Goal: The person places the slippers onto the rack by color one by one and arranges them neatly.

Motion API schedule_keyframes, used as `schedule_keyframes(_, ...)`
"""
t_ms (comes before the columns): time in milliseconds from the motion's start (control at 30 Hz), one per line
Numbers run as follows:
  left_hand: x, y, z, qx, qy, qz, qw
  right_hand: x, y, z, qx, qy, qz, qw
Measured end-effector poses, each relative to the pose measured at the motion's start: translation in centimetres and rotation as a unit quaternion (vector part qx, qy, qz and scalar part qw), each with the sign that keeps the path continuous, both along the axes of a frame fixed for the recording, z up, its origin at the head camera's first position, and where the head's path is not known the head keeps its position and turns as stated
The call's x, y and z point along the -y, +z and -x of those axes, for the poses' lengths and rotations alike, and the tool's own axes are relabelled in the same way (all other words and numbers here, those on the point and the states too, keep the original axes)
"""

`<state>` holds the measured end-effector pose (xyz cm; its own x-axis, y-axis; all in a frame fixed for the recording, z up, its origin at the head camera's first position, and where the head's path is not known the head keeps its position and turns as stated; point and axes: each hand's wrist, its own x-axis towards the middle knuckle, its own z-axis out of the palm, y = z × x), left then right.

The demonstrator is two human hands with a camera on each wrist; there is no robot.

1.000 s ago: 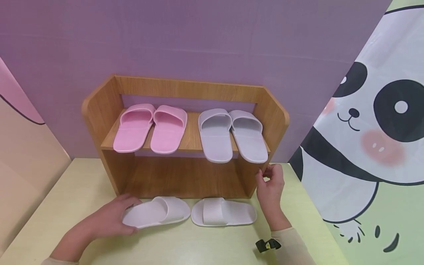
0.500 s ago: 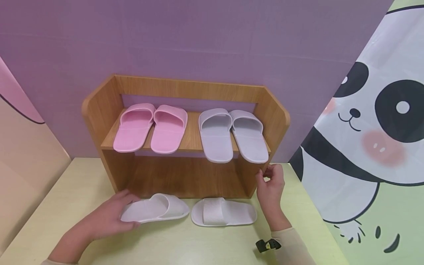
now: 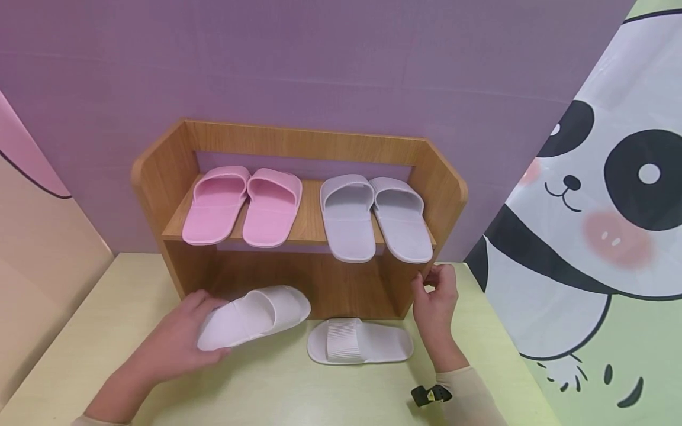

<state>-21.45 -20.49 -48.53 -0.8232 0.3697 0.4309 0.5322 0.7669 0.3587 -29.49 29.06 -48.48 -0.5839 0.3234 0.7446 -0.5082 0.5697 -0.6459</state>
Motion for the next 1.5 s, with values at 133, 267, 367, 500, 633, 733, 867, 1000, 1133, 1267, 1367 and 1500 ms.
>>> schedule_keyframes(133,-0.4,0.0,0.0,-0.021,0.018,-0.002,0.9996,0.9,1.2,-1.0,-0.009,0.005,0.005,1.0)
schedule_keyframes(267,-0.9,-0.6,0.4,-0.045,0.035,-0.014,0.9983,1.7,2.5,-2.0,-0.013,0.011,0.005,1.0)
schedule_keyframes(367,-1.5,-1.2,0.8,-0.061,0.051,-0.031,0.9964,1.8,2.7,-2.2,-0.016,0.008,0.003,1.0)
schedule_keyframes(500,-2.5,-1.2,1.0,-0.067,0.077,-0.059,0.993,1.8,2.7,-2.2,-0.013,0.008,0.006,1.0)
schedule_keyframes(633,-3.2,-1.2,1.2,-0.068,0.107,-0.079,0.9889,1.9,2.8,-2.2,-0.011,0.009,0.005,1.0)
schedule_keyframes(733,-3.7,-1.5,1.6,-0.071,0.127,-0.087,0.9855,1.8,2.7,-2.1,-0.012,0.007,0.003,1.0)
schedule_keyframes(867,-4.3,-1.9,2.3,-0.076,0.148,-0.092,0.9817,1.1,1.5,-1.1,-0.008,0.003,0.002,1.0)
schedule_keyframes(1000,-5.0,-1.9,2.7,-0.089,0.157,-0.096,0.9788,0.1,0.2,-0.2,-0.001,0.0,-0.002,1.0)
schedule_keyframes(1133,-5.9,-1.9,3.1,-0.093,0.168,-0.102,0.9762,-0.4,0.0,0.0,0.007,0.004,-0.003,1.0)
schedule_keyframes(1267,-6.6,-1.8,3.7,-0.081,0.181,-0.104,0.9746,-0.5,-0.1,0.0,0.006,0.014,0.0,1.0)
schedule_keyframes(1367,-7.1,-2.0,4.2,-0.077,0.189,-0.103,0.9735,-0.5,-0.2,0.1,0.005,0.016,0.0,1.0)
schedule_keyframes(1500,-7.6,-2.4,4.9,-0.076,0.202,-0.09,0.9724,-0.4,-0.3,0.2,0.006,0.007,-0.003,1.0)
